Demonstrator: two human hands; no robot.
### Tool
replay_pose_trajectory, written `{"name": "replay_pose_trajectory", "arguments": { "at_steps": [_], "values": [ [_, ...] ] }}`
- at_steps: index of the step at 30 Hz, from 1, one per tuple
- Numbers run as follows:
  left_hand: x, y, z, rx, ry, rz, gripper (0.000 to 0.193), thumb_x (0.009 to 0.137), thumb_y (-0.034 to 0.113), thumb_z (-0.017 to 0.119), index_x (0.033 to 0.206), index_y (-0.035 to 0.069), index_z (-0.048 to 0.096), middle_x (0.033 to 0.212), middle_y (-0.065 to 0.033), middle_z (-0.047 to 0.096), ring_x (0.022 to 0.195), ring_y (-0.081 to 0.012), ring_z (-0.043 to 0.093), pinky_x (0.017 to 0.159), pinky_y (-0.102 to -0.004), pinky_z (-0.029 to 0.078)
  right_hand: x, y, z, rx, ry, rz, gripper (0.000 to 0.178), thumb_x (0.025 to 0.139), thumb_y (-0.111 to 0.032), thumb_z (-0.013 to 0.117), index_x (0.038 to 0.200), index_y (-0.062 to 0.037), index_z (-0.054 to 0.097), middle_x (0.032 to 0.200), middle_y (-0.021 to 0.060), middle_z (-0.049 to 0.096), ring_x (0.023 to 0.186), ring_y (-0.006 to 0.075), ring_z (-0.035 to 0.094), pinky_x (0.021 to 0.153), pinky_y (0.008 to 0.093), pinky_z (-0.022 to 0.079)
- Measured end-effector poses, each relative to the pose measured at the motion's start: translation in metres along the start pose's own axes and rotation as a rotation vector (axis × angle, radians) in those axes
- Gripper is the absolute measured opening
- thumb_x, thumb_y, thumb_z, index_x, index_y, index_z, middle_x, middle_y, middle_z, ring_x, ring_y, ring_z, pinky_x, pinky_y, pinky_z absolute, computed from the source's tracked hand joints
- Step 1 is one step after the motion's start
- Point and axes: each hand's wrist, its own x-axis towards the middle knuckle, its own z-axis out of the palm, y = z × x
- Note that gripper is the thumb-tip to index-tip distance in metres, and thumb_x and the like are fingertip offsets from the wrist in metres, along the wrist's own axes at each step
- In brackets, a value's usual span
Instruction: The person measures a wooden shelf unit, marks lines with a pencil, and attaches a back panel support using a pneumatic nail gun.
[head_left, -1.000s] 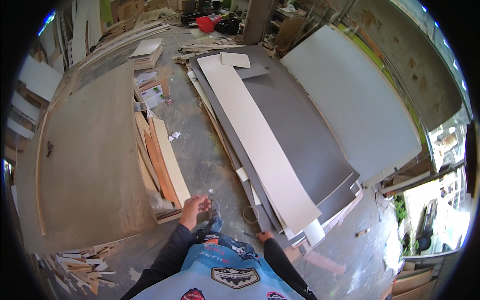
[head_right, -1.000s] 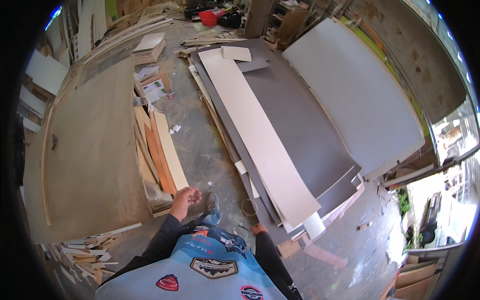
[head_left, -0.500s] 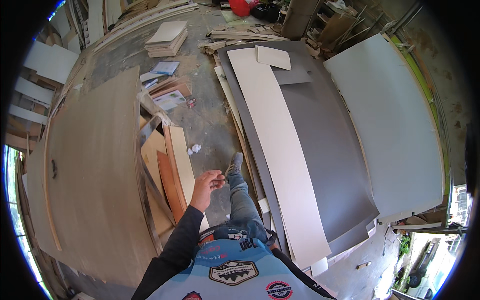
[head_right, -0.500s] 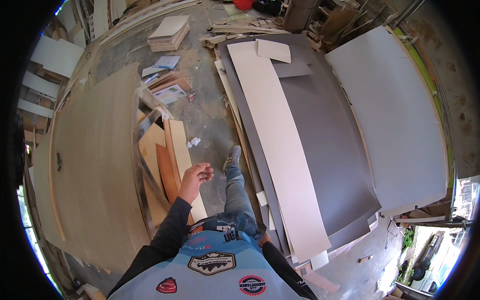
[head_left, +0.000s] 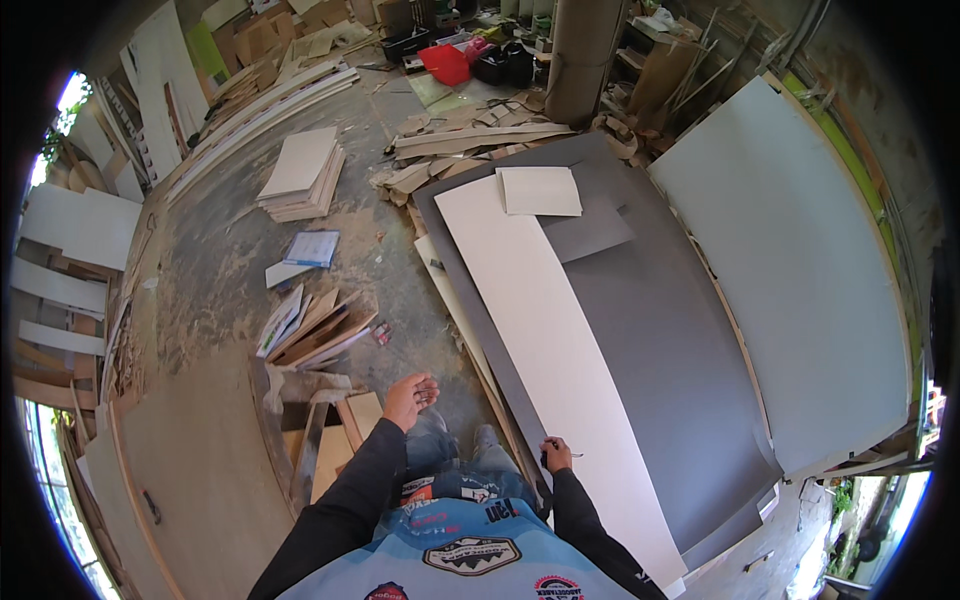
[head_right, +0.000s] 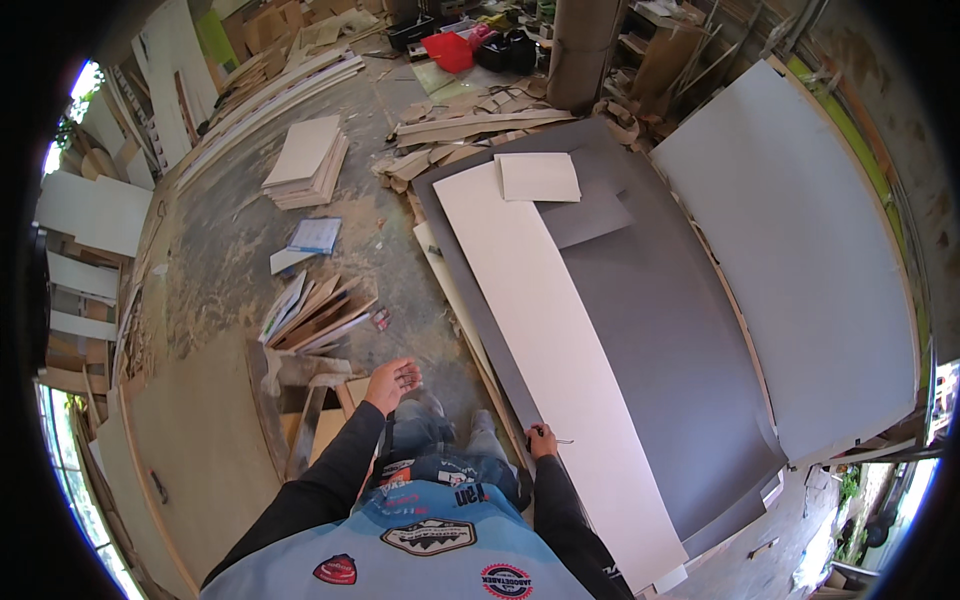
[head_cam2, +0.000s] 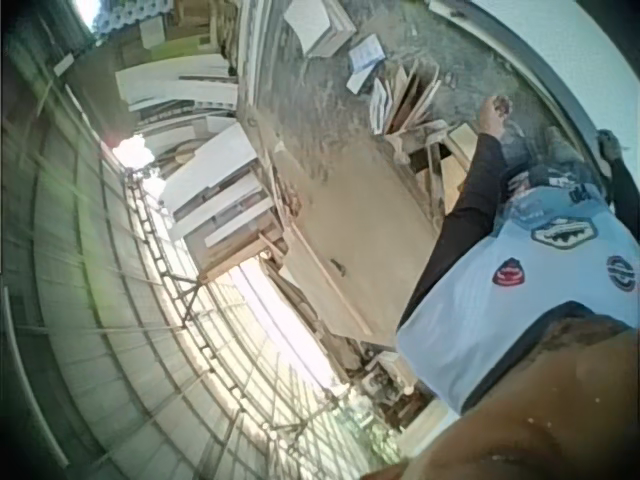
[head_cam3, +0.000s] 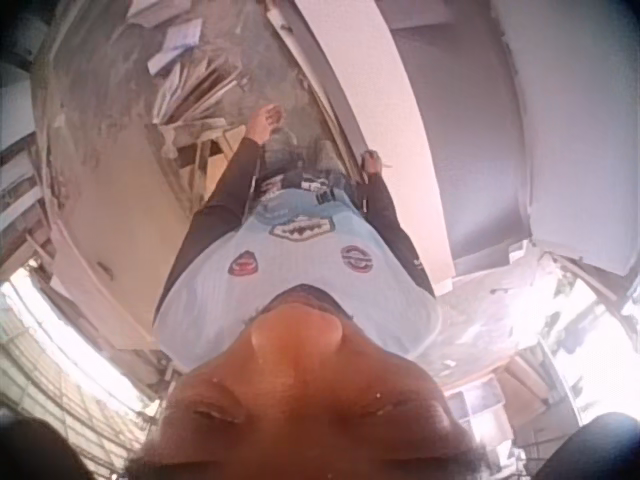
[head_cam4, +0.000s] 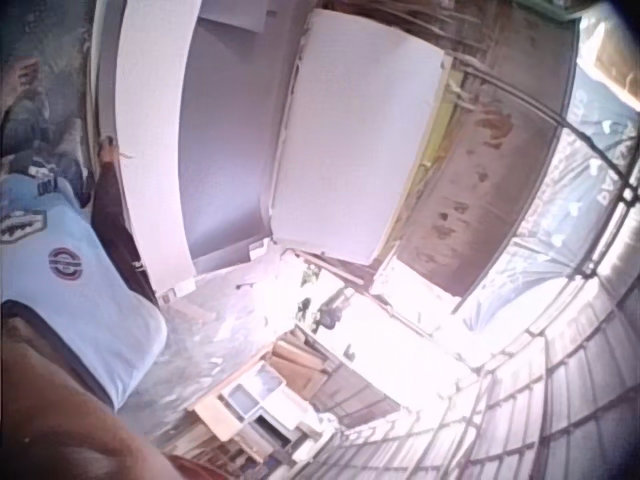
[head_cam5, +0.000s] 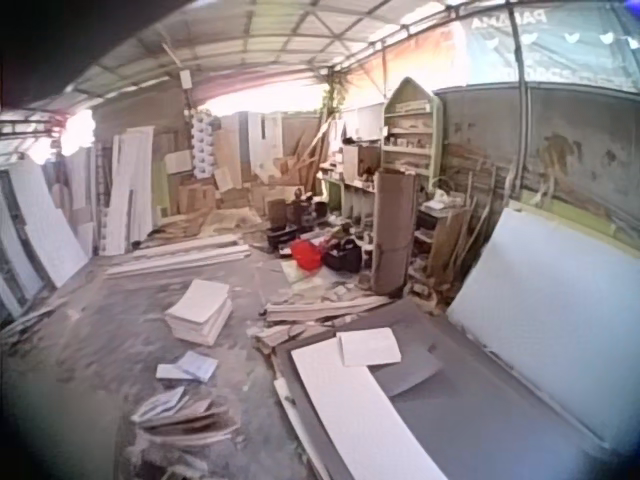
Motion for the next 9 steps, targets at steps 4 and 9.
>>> {"name": "replay_pose_trajectory", "arguments": {
  "at_steps": [4, 9],
  "values": [
    [0.116, 0.069, -0.024, 0.033, 0.077, -0.084, 0.024, 0.091, 0.023, 0.059, 0.105, 0.003, 0.061, 0.092, -0.0101, 0.067, 0.082, -0.0238, 0.066, 0.075, -0.0391, 0.053, 0.026, -0.052, 0.048, 0.059, 0.103, 0.15, 0.022, 0.082, -0.017, 0.061, 0.094, 0.001, 0.068, 0.079, 0.0087, 0.068, 0.072, 0.0171, 0.063, 0.067, 0.0303, 0.051],
    [0.32, 0.138, -0.016, 0.229, 0.067, -0.151, 0.018, 0.088, 0.02, 0.059, 0.097, 0.005, 0.06, 0.081, -0.009, 0.067, 0.069, -0.0235, 0.067, 0.061, -0.0372, 0.053, 0.037, -0.03, 0.091, -0.068, 0.132, 0.3, 0.034, 0.086, -0.029, 0.06, 0.102, -0.0008, 0.07, 0.092, 0.0144, 0.072, 0.093, 0.0255, 0.067, 0.087, 0.0355, 0.05]
  ]
}}
